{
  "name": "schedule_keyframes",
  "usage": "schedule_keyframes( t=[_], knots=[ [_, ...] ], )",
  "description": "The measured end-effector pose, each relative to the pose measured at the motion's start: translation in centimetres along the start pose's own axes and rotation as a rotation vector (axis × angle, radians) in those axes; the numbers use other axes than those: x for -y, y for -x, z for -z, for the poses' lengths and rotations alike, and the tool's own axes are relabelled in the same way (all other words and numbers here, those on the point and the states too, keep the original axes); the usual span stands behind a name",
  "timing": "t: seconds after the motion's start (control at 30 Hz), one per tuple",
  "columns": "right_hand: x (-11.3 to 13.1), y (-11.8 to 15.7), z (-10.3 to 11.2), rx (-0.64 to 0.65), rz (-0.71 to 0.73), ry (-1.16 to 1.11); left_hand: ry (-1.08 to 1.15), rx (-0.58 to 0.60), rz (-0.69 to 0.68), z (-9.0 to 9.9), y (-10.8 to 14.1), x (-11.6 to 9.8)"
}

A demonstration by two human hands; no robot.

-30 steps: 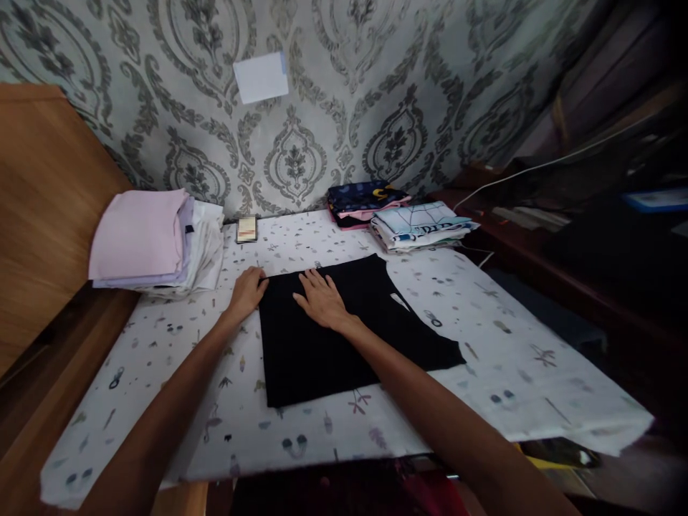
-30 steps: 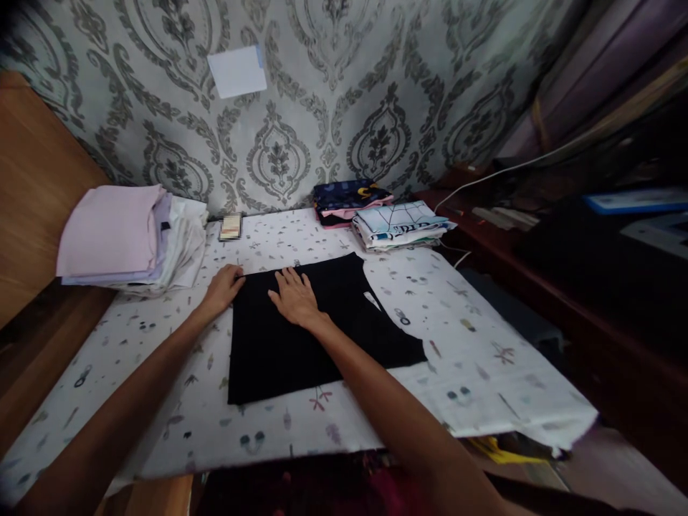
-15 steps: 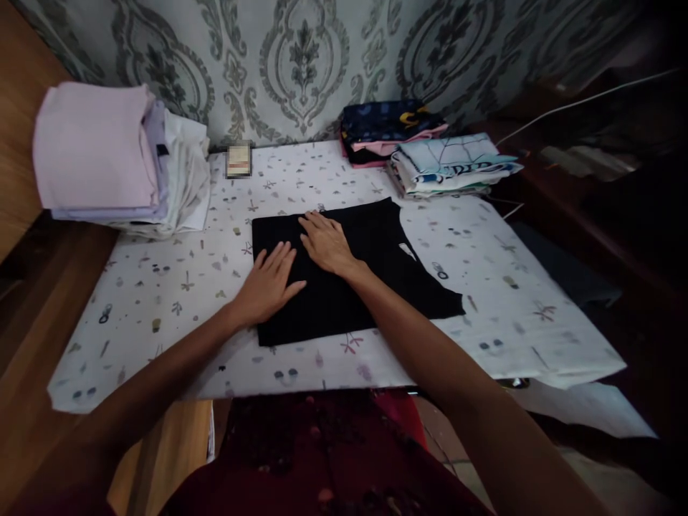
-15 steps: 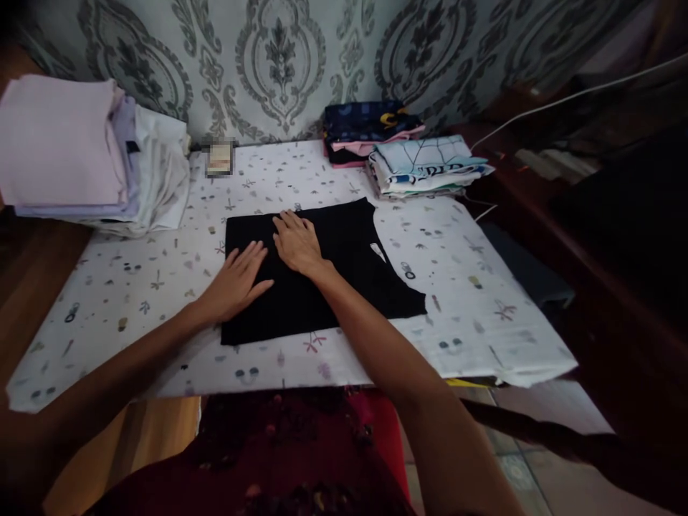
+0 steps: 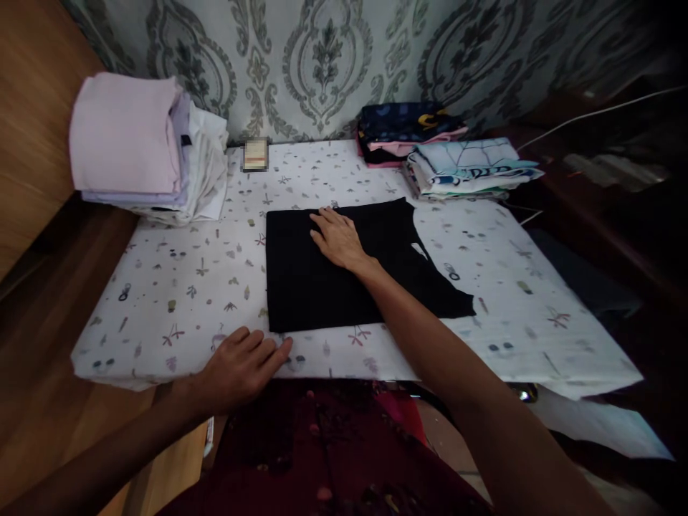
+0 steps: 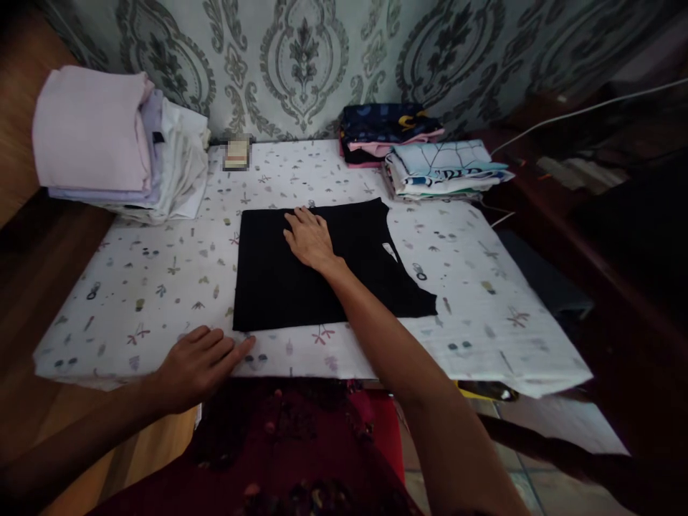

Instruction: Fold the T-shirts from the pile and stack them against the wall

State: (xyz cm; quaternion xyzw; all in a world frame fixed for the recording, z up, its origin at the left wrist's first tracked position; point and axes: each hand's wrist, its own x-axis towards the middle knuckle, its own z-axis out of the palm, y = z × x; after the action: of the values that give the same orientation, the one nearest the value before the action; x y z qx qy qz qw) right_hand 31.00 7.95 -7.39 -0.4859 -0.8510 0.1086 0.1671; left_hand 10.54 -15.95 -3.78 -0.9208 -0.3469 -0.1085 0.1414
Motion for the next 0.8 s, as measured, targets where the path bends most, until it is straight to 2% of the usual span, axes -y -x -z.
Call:
schedule_keyframes(
  t=[0.2,0.27,0.37,0.53,0.67,0.8],
  knots=[
    [0.1,0.0,-0.2,-0.016,0.007,0.002,-0.144,0.164,0.143,-0.7,1.4,-1.7],
    [0.1,0.0,-0.2,-0.020,0.008,0.003,-0.157,0.232,0.179,-0.5,1.0,-1.9],
    [0.1,0.0,-0.2,-0.018,0.008,0.004,-0.121,0.396,0.227,0.1,-0.3,-2.3],
    [0.0,0.0,-0.2,-0.020,0.016,0.011,-0.072,0.647,0.400,1.4,-2.3,-3.0],
    [0.1,0.1,-0.1,-0.020,0.017,0.020,-0.048,0.749,0.434,2.0,-2.5,-3.4],
    [0.6,0.2,0.4,0.015,-0.007,0.029,-0.031,0.788,0.440,2.4,-2.1,-4.0]
  ],
)
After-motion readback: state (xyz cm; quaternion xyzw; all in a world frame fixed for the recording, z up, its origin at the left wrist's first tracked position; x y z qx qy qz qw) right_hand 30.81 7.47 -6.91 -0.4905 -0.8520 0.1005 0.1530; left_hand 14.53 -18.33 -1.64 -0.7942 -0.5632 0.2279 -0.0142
